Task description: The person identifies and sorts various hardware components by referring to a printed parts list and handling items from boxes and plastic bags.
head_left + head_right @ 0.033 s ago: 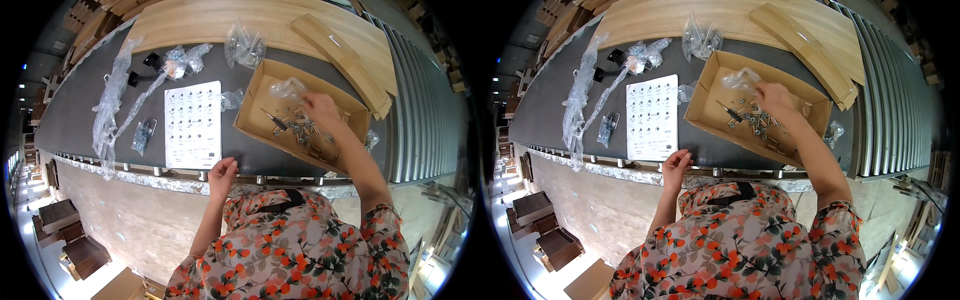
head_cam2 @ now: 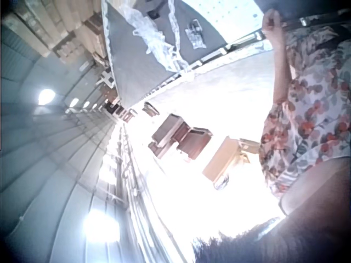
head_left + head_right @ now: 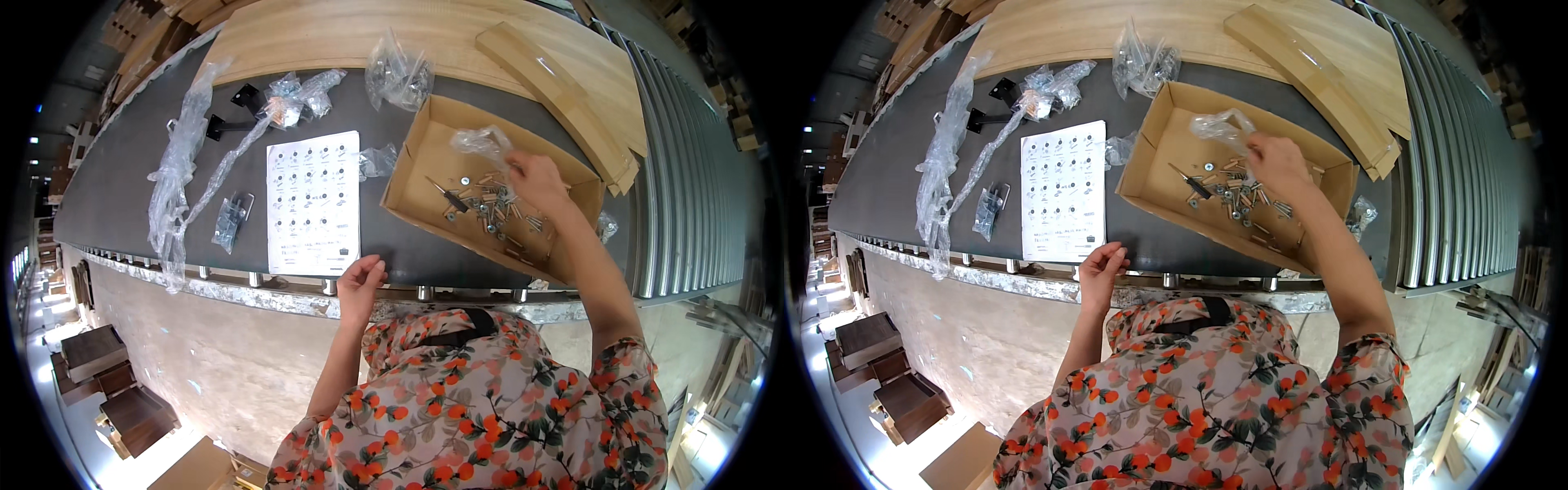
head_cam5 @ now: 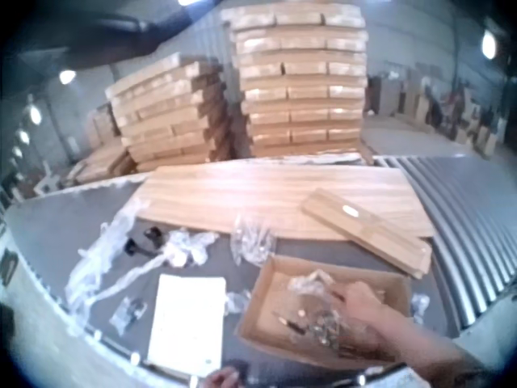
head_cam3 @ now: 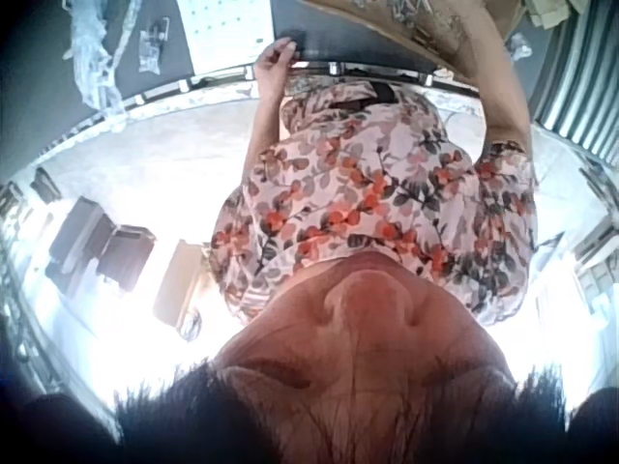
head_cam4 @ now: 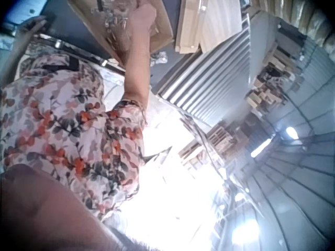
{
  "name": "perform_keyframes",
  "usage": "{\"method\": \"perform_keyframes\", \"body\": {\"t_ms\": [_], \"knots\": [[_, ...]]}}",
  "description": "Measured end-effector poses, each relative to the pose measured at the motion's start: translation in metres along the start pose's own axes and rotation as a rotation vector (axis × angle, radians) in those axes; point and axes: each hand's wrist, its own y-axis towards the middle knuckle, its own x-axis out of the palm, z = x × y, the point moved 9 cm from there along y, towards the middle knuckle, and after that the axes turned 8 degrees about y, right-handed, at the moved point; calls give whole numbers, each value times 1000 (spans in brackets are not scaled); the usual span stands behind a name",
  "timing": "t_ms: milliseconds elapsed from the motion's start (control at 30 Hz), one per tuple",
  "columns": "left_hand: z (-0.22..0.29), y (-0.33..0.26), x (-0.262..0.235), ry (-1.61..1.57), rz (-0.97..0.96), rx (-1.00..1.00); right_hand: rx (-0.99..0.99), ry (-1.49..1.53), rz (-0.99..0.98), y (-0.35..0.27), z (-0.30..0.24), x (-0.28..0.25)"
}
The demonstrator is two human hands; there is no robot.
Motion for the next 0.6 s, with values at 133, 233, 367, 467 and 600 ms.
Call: {"method": "perform_keyframes", "body": {"t_ms": [133,233,367,467,600], "knots": [[5,9,3,-32,-17,11,88,-190,-37,-49,45,-47],[-7,21,11,26,-74,56,258,-388,-221,-79,40,-43],[20,24,37,54,-131,204,195,-389,-182,-91,39,-30],[40,14,26,108,-103,223,123,-334,-145,-88,38,-22],[32,3,-34,126,74,192,140,-384,-228,-87,49,-9]]}}
